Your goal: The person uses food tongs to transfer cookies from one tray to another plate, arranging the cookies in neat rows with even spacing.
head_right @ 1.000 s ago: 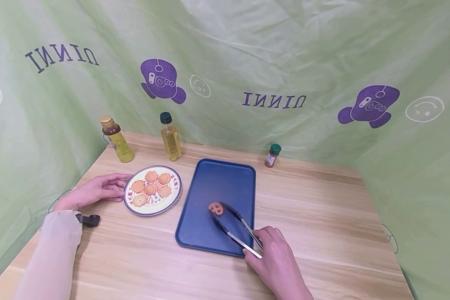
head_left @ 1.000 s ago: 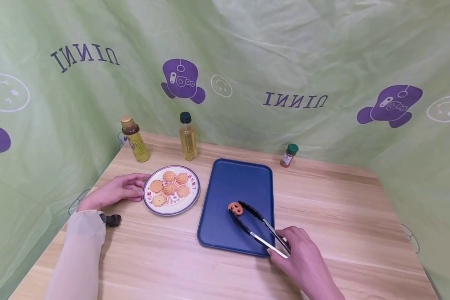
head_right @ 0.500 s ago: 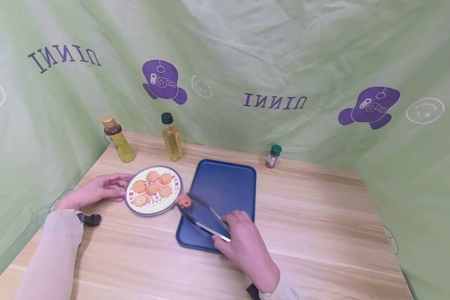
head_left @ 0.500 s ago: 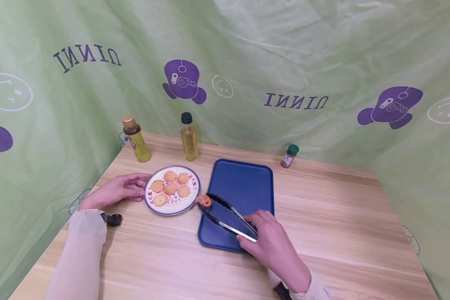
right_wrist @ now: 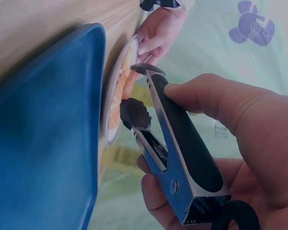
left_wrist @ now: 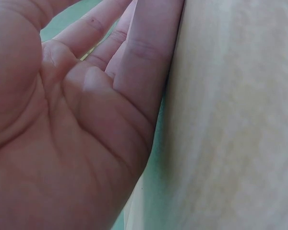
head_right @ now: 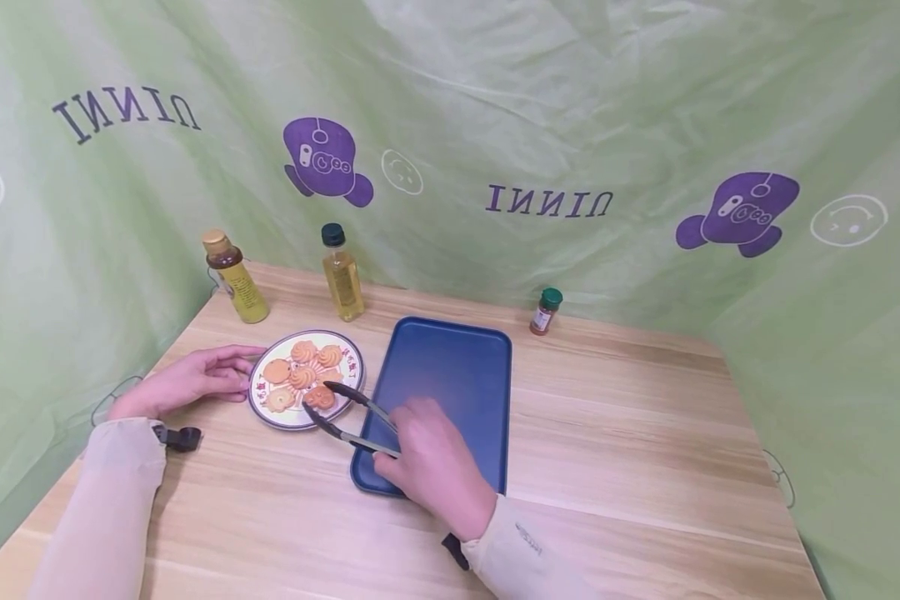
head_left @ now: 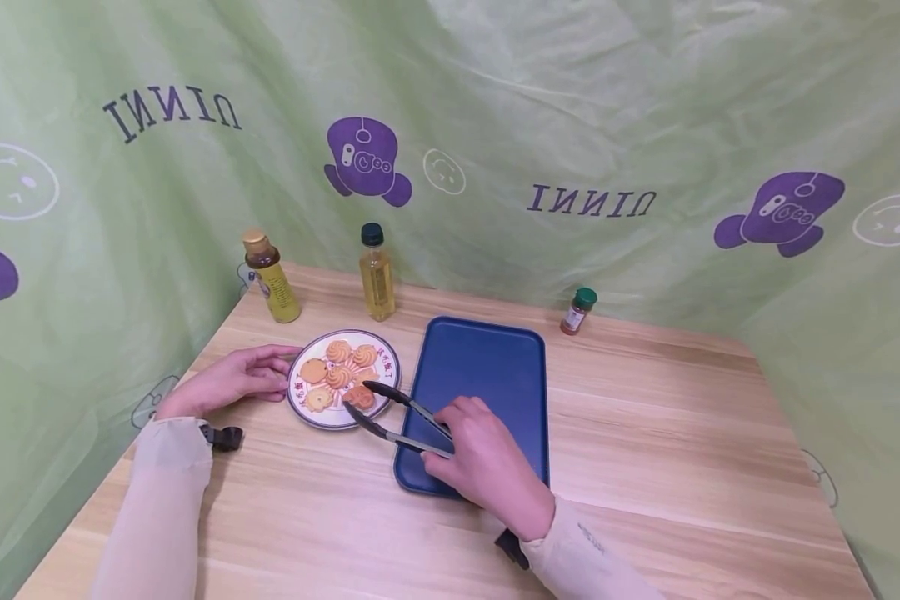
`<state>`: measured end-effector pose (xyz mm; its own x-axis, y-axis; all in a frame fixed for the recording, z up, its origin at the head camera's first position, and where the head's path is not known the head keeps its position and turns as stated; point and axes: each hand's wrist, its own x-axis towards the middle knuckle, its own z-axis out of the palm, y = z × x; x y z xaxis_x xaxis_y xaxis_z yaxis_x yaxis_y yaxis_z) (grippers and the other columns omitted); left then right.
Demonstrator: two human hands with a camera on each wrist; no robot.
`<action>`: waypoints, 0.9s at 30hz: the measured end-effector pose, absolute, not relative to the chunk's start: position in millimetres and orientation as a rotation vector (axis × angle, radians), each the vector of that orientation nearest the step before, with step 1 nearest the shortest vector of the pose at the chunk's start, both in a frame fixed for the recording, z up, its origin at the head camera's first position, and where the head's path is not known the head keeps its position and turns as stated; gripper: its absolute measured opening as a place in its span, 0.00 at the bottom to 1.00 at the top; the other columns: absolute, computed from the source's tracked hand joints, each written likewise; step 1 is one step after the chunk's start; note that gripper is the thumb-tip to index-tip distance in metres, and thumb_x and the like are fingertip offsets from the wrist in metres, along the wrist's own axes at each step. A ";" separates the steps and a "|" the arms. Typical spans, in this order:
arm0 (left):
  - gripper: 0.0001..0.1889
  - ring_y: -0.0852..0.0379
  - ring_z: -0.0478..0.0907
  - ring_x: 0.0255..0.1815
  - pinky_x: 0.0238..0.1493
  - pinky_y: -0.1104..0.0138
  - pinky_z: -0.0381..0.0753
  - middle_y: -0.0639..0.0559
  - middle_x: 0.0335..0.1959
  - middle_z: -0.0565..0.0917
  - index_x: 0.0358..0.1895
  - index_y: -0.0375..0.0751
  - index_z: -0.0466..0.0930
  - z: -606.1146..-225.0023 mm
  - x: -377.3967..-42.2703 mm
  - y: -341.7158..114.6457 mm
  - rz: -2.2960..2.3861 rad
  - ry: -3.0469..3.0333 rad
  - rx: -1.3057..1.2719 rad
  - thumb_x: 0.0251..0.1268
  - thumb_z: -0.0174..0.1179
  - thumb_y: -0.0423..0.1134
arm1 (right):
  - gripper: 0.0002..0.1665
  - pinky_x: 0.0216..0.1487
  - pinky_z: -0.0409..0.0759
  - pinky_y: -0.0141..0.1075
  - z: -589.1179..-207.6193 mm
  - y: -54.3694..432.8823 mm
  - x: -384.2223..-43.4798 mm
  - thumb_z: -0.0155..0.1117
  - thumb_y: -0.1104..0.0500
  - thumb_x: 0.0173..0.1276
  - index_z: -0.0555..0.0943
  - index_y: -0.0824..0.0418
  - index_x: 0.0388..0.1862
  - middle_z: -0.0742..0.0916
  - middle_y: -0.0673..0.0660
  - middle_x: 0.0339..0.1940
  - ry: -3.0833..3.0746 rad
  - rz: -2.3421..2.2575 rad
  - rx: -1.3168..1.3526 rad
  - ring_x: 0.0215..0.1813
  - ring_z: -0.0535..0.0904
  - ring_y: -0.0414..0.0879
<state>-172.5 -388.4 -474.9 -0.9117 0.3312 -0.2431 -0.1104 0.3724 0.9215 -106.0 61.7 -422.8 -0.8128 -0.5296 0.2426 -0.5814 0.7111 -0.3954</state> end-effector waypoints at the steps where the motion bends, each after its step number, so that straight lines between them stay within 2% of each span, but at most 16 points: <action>1: 0.40 0.63 0.88 0.55 0.60 0.66 0.95 0.34 0.65 0.82 0.88 0.30 0.61 -474.7 -172.8 -388.3 1.556 2.248 0.192 0.80 0.69 0.31 | 0.21 0.44 0.87 0.37 -422.3 59.5 -106.8 0.85 0.52 0.64 0.92 0.63 0.50 0.92 0.54 0.44 -2.800 0.691 0.925 0.45 0.81 0.47; 17: 0.40 0.63 0.88 0.55 0.60 0.65 0.95 0.39 0.63 0.84 0.87 0.29 0.60 -474.6 -173.0 -388.7 1.560 2.242 0.190 0.79 0.69 0.30 | 0.16 0.34 0.81 0.32 -417.2 43.3 -109.9 0.85 0.52 0.62 0.90 0.62 0.39 0.87 0.51 0.36 -2.717 0.525 1.012 0.38 0.75 0.46; 27: 0.40 0.63 0.88 0.55 0.60 0.65 0.95 0.40 0.62 0.84 0.87 0.28 0.60 -473.6 -172.9 -387.7 1.564 2.242 0.192 0.79 0.69 0.30 | 0.16 0.34 0.81 0.33 -417.1 42.1 -108.0 0.84 0.52 0.61 0.91 0.62 0.39 0.87 0.52 0.36 -2.716 0.527 1.008 0.39 0.76 0.47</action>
<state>-172.9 -387.7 -473.6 -0.9111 0.3330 -0.2429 -0.1130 0.3650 0.9241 -108.0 42.1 -417.1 -0.7485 -0.5901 0.3024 -0.6604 0.7045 -0.2599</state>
